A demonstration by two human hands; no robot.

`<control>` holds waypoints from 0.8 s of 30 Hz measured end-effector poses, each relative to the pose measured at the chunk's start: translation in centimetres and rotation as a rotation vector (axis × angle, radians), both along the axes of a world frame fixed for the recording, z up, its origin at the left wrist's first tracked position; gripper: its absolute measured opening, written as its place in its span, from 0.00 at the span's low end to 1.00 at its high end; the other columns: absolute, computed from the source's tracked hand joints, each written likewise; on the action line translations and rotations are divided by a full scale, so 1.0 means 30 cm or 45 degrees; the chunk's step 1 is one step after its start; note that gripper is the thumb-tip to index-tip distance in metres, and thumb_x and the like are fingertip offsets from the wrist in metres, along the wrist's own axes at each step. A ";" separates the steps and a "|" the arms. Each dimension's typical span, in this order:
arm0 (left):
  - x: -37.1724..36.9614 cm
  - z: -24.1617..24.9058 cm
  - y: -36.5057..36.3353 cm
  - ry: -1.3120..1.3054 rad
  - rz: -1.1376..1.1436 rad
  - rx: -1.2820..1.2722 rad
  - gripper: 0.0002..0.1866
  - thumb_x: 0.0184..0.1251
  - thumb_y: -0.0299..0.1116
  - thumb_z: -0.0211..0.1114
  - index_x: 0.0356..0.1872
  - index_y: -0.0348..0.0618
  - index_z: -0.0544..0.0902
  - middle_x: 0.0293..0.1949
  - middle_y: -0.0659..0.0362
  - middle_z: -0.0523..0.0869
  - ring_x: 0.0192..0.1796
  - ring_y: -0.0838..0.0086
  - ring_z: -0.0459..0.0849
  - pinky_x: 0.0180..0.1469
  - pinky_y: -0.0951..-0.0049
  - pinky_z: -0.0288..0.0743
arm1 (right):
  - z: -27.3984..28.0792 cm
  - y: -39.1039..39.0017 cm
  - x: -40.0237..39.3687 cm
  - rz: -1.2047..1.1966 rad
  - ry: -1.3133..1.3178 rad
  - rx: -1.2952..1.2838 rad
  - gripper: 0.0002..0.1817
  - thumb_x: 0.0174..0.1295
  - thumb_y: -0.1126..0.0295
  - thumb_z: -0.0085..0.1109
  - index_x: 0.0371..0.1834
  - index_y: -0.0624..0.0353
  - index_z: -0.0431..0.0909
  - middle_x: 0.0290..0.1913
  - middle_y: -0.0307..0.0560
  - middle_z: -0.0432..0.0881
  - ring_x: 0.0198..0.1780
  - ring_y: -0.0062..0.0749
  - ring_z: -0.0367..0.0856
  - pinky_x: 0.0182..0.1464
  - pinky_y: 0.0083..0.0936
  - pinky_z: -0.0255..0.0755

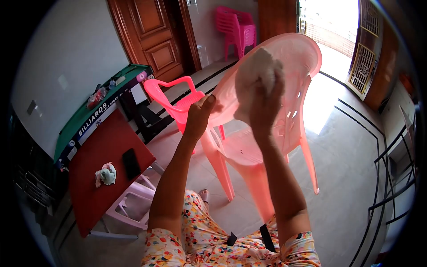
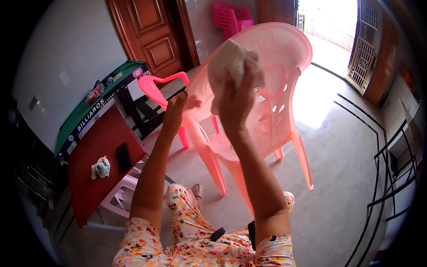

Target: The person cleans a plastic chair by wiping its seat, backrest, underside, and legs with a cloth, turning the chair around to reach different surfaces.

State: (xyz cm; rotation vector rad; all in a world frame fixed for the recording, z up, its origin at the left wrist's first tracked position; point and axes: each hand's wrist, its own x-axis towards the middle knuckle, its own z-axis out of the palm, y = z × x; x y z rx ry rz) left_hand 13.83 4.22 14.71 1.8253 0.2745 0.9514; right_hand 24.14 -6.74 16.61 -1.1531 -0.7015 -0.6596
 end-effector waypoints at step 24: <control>0.030 -0.007 0.020 0.055 0.287 0.147 0.23 0.64 0.48 0.57 0.27 0.33 0.81 0.21 0.58 0.83 0.24 0.80 0.77 0.29 0.77 0.69 | -0.936 -0.583 -0.234 -0.013 1.049 -1.340 0.34 0.50 0.73 0.55 0.62 0.65 0.53 0.47 0.60 0.76 0.44 0.57 0.76 0.42 0.41 0.71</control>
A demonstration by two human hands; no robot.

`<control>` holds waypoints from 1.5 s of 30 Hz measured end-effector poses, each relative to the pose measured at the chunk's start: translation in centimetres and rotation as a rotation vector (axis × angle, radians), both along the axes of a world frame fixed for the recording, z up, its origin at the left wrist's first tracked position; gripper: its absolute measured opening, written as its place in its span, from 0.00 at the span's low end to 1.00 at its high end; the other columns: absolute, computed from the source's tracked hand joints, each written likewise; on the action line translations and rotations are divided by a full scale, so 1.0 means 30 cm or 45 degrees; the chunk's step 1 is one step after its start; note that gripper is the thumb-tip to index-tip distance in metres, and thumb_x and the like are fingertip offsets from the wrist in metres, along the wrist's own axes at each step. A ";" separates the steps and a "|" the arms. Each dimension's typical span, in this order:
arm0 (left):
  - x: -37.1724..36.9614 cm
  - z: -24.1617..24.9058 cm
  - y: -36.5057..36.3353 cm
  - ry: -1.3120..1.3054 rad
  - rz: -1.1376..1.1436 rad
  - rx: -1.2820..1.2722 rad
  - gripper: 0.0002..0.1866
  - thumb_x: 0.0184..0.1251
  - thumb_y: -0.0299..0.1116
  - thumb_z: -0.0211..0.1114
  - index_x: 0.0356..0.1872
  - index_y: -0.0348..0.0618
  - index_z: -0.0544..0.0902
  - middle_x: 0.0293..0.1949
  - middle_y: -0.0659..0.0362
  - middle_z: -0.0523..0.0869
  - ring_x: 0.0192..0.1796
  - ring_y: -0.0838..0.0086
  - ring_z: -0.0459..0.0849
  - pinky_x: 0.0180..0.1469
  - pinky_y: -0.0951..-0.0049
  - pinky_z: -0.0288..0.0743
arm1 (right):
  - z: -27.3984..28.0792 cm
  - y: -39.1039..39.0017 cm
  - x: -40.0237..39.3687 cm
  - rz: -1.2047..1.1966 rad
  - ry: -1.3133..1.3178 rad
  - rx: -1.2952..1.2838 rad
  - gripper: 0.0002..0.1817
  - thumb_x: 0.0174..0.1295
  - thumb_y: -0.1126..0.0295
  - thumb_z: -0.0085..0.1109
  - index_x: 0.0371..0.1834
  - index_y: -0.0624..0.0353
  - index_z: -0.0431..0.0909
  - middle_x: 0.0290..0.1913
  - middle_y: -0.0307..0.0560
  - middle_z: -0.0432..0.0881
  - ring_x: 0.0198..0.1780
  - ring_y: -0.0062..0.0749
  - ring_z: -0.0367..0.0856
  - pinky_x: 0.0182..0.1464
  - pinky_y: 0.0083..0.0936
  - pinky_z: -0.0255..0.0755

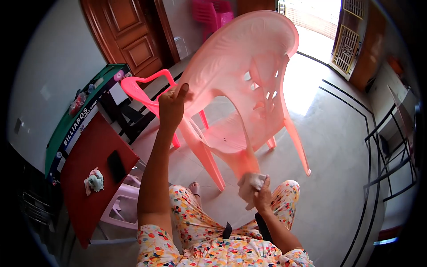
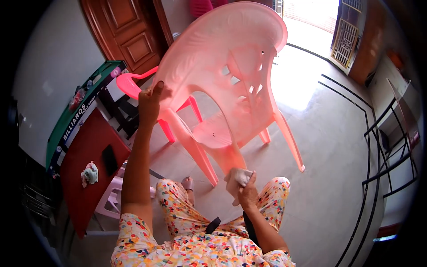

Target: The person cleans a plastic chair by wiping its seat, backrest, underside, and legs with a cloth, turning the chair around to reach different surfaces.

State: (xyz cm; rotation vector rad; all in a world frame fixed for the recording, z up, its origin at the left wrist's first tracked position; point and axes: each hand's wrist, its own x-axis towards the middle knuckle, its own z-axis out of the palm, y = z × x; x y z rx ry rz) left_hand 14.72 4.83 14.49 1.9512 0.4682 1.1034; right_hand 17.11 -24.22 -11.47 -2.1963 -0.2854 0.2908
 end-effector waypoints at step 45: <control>0.123 0.333 -0.389 0.151 0.084 0.289 0.11 0.55 0.33 0.63 0.30 0.31 0.81 0.22 0.57 0.82 0.25 0.75 0.78 0.31 0.74 0.70 | 0.114 -0.151 0.645 0.105 -0.248 -0.079 0.31 0.49 0.70 0.49 0.62 0.50 0.63 0.48 0.54 0.78 0.50 0.47 0.77 0.51 0.38 0.68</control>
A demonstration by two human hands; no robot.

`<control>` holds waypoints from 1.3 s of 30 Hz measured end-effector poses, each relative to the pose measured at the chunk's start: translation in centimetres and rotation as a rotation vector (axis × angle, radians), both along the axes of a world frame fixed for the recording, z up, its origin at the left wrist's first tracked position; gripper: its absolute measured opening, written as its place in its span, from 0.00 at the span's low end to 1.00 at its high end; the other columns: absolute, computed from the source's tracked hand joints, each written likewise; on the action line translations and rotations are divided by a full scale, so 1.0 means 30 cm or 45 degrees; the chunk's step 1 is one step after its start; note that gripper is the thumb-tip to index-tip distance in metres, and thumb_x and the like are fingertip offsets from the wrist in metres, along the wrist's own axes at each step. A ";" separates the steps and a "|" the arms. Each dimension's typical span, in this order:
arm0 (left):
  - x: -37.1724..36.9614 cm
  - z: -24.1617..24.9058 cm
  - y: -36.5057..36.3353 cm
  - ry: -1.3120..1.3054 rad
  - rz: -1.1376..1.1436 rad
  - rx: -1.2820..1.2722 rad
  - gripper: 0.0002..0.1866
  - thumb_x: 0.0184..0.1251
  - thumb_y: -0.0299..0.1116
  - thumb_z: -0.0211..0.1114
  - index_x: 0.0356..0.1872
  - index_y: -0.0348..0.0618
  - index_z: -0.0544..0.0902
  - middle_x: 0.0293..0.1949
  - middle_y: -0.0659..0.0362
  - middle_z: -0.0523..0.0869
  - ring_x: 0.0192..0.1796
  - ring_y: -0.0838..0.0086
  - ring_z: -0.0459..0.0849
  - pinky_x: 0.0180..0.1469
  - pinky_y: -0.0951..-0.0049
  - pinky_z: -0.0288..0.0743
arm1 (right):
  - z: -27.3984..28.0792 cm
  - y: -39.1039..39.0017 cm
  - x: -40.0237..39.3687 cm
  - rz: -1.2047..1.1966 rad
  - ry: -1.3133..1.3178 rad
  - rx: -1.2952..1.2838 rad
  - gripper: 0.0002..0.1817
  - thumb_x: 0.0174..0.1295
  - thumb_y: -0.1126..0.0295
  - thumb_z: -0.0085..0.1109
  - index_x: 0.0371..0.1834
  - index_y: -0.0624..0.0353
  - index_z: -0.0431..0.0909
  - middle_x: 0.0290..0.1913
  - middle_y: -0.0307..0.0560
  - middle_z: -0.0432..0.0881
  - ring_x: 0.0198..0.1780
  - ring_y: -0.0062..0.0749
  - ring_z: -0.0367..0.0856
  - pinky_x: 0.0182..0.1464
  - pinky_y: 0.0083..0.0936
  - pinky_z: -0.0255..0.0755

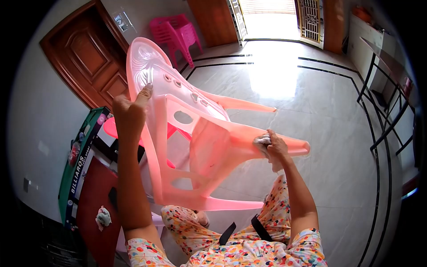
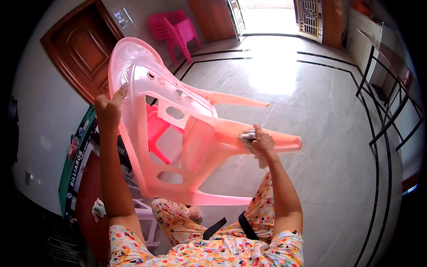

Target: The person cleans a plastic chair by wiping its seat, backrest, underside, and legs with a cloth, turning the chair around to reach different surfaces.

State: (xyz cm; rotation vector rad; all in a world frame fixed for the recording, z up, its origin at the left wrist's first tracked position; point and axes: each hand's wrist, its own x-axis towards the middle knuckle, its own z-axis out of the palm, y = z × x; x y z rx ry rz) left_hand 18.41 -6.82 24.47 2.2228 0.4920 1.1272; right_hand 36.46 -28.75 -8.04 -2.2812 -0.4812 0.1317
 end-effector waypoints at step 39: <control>-0.136 -0.169 0.101 0.050 -0.766 -0.879 0.36 0.36 0.33 0.56 0.55 0.32 0.66 0.40 0.49 0.79 0.35 0.66 0.81 0.38 0.71 0.76 | 0.093 0.248 -0.321 0.049 -0.829 0.402 0.16 0.47 0.69 0.57 0.42 0.50 0.75 0.36 0.46 0.78 0.38 0.42 0.78 0.35 0.37 0.73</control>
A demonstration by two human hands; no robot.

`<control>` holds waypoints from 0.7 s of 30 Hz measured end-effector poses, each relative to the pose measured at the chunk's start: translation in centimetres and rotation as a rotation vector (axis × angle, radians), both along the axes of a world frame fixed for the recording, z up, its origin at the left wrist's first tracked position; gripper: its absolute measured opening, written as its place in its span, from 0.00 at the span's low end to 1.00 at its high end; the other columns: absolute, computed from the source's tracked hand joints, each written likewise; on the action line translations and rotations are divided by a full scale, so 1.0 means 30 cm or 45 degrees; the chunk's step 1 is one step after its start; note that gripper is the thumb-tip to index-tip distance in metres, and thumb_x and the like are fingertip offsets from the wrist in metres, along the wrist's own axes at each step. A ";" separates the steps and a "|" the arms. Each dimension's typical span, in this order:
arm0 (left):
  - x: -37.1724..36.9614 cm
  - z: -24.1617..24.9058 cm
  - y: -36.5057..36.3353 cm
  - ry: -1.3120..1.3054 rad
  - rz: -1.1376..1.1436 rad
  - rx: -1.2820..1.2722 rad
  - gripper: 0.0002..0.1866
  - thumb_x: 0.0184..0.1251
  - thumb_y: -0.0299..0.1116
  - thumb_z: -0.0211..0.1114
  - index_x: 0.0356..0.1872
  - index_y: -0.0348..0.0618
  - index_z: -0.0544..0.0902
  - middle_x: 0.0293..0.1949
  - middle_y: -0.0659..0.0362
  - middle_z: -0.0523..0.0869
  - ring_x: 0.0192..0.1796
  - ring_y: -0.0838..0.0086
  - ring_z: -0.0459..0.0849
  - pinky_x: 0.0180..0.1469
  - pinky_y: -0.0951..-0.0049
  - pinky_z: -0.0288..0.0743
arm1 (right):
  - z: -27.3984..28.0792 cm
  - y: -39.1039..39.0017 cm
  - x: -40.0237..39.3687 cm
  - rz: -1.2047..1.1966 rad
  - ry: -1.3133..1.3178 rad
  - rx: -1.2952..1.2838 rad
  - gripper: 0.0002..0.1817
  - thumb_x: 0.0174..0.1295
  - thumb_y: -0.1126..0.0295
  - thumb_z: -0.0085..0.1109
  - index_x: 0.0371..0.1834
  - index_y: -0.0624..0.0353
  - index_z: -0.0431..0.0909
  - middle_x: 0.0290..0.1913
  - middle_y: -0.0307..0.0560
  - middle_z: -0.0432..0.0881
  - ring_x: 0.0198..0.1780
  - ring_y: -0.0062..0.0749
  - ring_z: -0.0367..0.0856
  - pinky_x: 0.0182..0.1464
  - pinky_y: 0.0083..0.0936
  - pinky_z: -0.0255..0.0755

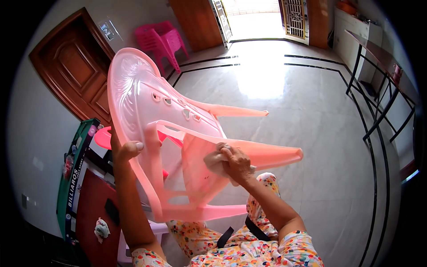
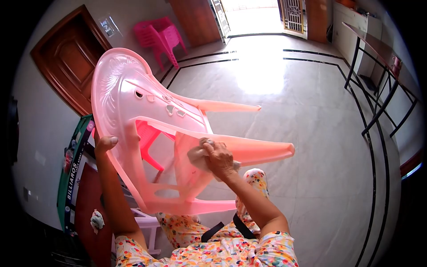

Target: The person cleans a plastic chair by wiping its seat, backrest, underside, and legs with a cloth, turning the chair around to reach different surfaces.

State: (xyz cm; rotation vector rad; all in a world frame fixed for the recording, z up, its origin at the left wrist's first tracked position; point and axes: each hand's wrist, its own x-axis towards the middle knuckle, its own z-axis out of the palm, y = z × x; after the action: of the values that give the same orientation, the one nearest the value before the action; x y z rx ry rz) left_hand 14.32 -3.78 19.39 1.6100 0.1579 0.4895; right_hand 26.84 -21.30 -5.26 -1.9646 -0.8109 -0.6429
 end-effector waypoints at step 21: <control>-0.057 0.002 -0.009 -0.201 0.186 0.307 0.46 0.28 0.35 0.58 0.60 0.31 0.60 0.46 0.51 0.75 0.44 0.68 0.77 0.46 0.73 0.73 | -0.014 0.012 0.001 -0.221 -0.018 0.256 0.17 0.55 0.60 0.57 0.47 0.53 0.72 0.42 0.54 0.76 0.40 0.49 0.78 0.36 0.39 0.73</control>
State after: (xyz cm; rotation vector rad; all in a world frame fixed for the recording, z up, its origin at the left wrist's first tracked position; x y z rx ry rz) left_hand 12.61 -4.04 19.44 1.7940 0.1005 0.7701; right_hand 26.87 -20.94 -5.69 -1.8602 -0.5644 -0.8092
